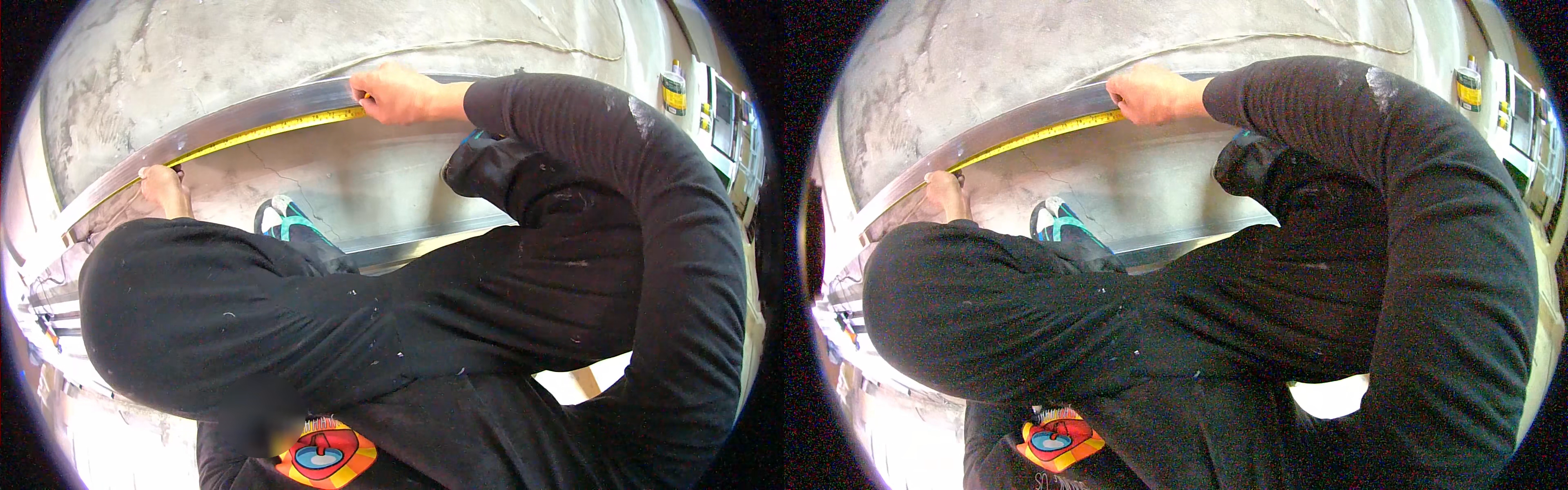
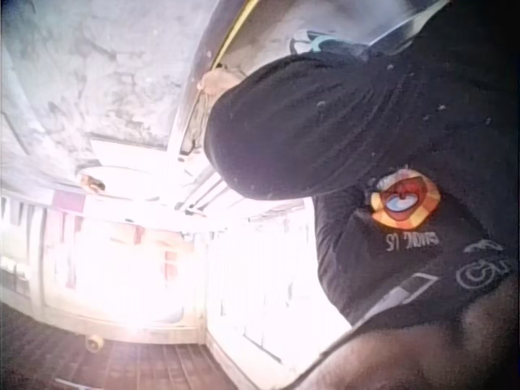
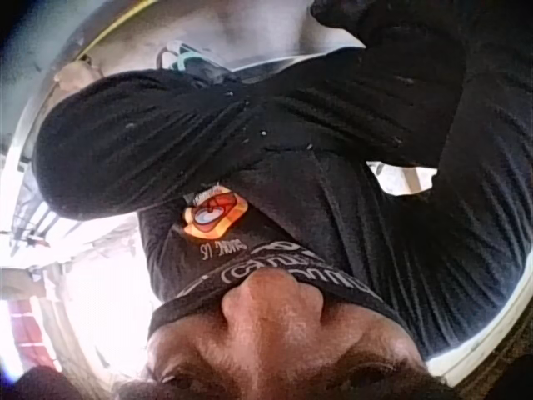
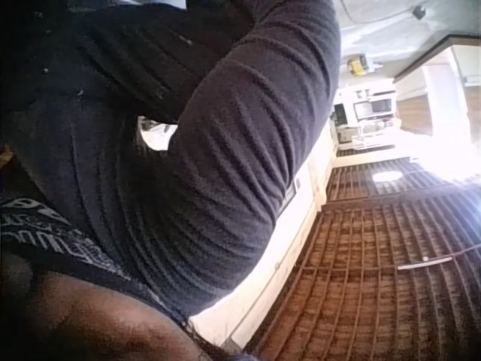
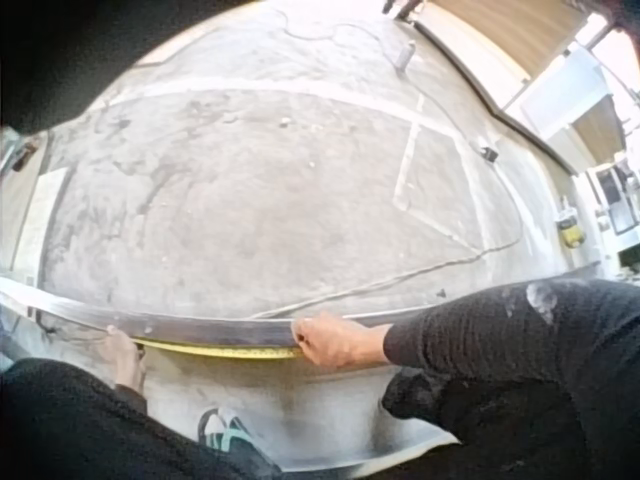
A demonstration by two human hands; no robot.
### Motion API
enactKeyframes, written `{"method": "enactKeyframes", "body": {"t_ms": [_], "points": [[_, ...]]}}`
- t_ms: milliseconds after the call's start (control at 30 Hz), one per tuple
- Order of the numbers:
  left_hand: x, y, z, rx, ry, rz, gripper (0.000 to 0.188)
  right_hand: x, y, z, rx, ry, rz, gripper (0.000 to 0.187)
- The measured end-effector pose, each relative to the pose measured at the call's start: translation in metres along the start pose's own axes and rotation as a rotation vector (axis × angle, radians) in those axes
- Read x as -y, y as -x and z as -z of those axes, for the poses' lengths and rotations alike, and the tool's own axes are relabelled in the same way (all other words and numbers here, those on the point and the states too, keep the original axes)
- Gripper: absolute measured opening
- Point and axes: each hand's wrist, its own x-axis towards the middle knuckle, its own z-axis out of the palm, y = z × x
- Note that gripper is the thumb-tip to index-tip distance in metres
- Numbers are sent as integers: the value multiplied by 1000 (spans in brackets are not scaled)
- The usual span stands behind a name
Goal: Using a yellow measuring tape to measure the length of a curved metal profile on a workshop floor.
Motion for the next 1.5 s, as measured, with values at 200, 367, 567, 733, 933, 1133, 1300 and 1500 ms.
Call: {"method": "enactKeyframes", "body": {"t_ms": [200, 367, 567, 733, 933, 1133, 1300, 1500], "points": [[-6, 4, -2, -16, -92, 44, 41, 2, 2, 1, 15, 3, -16, 11], [-6, 4, -1, -24, -88, 16, 42, 1, 0, 1, 41, -13, -17, 11], [-11, 10, 2, -11, -48, 73, 43, 3, -10, 14, -276, 20, -162, 14], [-17, 20, -1, -29, -1, 97, 43, -15, -7, 20, -196, -38, -12, 15], [-8, 11, 5, 52, -153, -25, 42, -11, 3, 2, 36, -116, -12, 13], [-10, 7, -1, -9, -33, 105, 44, -17, 2, 1, -24, -155, 28, 13], [-10, 6, 0, -16, -5, 122, 42, -16, 3, 1, -23, -157, 34, 14], [-8, 9, 3, 31, -88, 4, 37, -13, 4, 3, 22, -113, 23, 13]]}}
